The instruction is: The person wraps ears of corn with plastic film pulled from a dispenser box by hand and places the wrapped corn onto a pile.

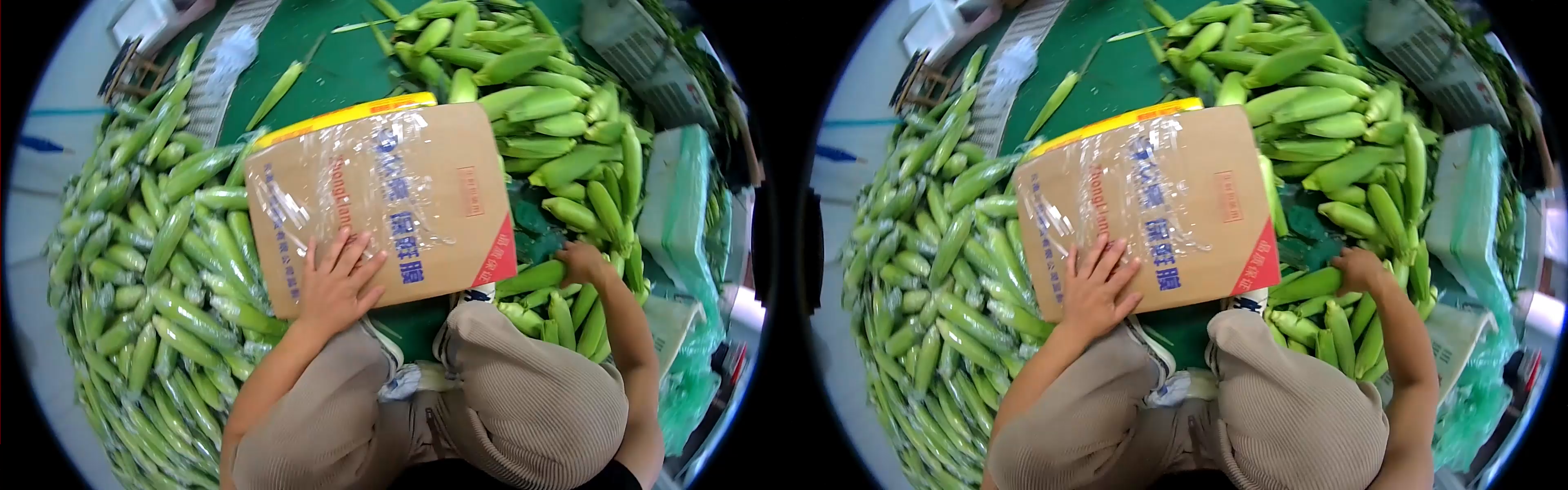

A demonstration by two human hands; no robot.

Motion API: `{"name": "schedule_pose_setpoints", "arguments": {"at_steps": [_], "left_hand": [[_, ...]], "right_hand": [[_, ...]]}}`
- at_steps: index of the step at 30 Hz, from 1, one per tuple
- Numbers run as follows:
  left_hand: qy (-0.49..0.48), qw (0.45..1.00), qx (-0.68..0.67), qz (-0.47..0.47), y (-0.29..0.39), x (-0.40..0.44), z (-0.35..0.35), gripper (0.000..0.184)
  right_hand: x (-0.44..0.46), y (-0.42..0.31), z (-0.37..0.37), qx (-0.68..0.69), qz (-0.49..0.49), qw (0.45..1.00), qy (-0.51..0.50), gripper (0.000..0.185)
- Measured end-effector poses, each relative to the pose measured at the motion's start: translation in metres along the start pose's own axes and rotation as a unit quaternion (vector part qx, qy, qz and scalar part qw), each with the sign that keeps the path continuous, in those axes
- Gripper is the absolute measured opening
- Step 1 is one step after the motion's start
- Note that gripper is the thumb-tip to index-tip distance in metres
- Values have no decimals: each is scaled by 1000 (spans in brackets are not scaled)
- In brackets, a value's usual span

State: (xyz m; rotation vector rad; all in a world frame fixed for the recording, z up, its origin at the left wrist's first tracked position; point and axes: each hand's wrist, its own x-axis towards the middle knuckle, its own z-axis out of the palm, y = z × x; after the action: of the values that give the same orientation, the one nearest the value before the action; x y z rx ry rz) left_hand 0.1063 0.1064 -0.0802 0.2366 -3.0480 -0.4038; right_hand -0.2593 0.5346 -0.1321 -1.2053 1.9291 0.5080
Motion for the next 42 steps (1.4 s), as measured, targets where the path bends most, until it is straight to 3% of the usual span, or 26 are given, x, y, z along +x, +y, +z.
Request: {"name": "schedule_pose_setpoints", "arguments": {"at_steps": [2,4,6,7,8,10,13,15,16,19,20,21,22,23,27,30,33,35,36,37,39,42], "left_hand": [[14,1000,-17,-2,-1,-1,-5,58],[64,996,-56,8,-7,-10,-2,56],[147,984,-92,36,-12,-16,2,54],[179,977,-90,67,-12,-14,0,54],[213,968,-89,99,-12,-9,-3,55],[287,943,-85,147,-9,12,-10,59],[396,917,-8,55,0,70,-40,61],[256,964,62,-30,-5,81,-50,65],[182,977,95,-63,-12,85,-52,67],[131,983,25,-125,-39,70,-22,71],[135,981,14,-140,-45,66,-14,79],[141,981,10,-130,-46,61,-11,79],[155,981,9,-120,-48,60,-8,79],[169,980,9,-107,-49,62,-7,79],[170,979,15,-111,-50,61,-1,75],[186,978,43,-88,-50,59,-2,73],[174,981,27,-82,-49,54,-2,73],[153,983,13,-97,-42,56,-7,72],[148,983,11,-111,-40,59,-8,71],[141,982,14,-124,-40,62,-15,70],[98,987,-7,-128,-39,69,-27,73],[75,990,-63,-106,-54,72,-37,79]], "right_hand": [[-28,-7,-48,13,33,999,11,68],[-78,-20,-112,101,127,983,89,68],[-116,-39,-175,161,125,962,180,71],[-119,-41,-180,180,58,939,287,76],[-112,-70,-207,249,36,918,306,78],[-75,-119,-232,204,-54,895,392,76],[16,-194,-248,210,-219,845,441,74],[62,-230,-250,217,-286,833,422,71],[76,-238,-252,199,-270,860,385,73],[90,-197,-227,256,-363,777,447,76],[77,-177,-218,265,-306,812,421,84],[64,-160,-209,294,-270,851,341,77],[67,-155,-200,200,-319,863,338,69],[69,-151,-189,105,-363,864,332,62],[69,-195,-186,49,-343,869,353,44],[73,-169,-144,241,-367,787,434,40],[56,-204,-134,567,-284,616,467,25],[53,-232,-178,573,-175,651,466,16],[61,-237,-201,502,-154,702,482,15],[62,-244,-221,420,-141,766,465,25],[87,-248,-231,186,-251,775,550,47],[105,-260,-240,21,-192,839,508,64]]}}
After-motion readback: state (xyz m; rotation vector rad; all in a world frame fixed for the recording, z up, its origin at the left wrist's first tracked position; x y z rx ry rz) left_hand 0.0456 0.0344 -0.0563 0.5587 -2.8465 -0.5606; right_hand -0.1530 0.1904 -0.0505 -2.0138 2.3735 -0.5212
